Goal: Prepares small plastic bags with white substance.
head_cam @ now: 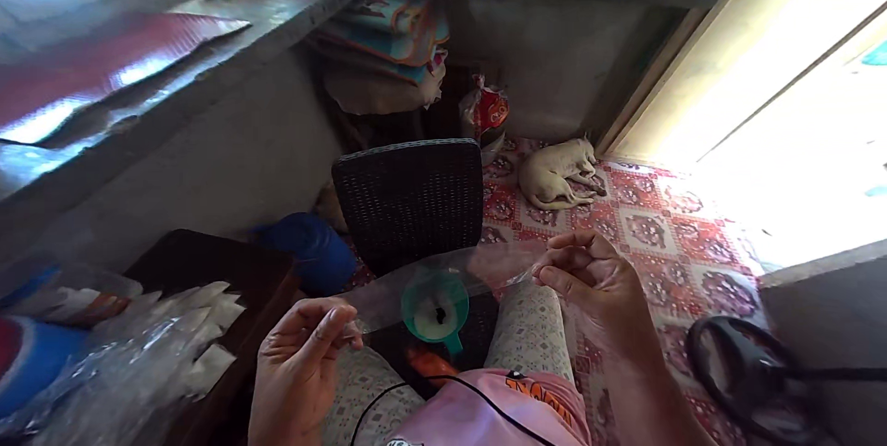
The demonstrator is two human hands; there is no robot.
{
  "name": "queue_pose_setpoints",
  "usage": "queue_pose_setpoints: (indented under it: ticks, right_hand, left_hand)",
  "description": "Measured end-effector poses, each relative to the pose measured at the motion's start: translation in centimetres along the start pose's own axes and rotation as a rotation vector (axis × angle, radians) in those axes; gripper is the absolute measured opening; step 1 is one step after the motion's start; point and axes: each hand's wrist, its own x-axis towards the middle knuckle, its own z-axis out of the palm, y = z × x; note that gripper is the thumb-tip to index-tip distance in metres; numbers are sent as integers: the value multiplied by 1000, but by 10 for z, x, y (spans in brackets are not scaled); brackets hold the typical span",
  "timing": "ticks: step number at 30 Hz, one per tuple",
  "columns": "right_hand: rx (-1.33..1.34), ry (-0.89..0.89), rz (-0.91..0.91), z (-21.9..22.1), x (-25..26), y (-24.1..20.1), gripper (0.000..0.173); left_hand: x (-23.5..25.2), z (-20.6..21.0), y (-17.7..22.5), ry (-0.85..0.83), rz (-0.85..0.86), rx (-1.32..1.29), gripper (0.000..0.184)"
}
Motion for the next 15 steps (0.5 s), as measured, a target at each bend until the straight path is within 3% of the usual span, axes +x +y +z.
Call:
queue_pose_setpoints:
  ticks: [7, 15]
  right_hand:
    - [-124, -28, -121, 9, 25, -28, 33]
    - [-181, -196, -192, 32, 68, -64, 42]
  left_hand:
    - [-6, 1, 9, -61, 88, -80, 10]
    - [-16, 3, 23, -57, 162, -144, 12]
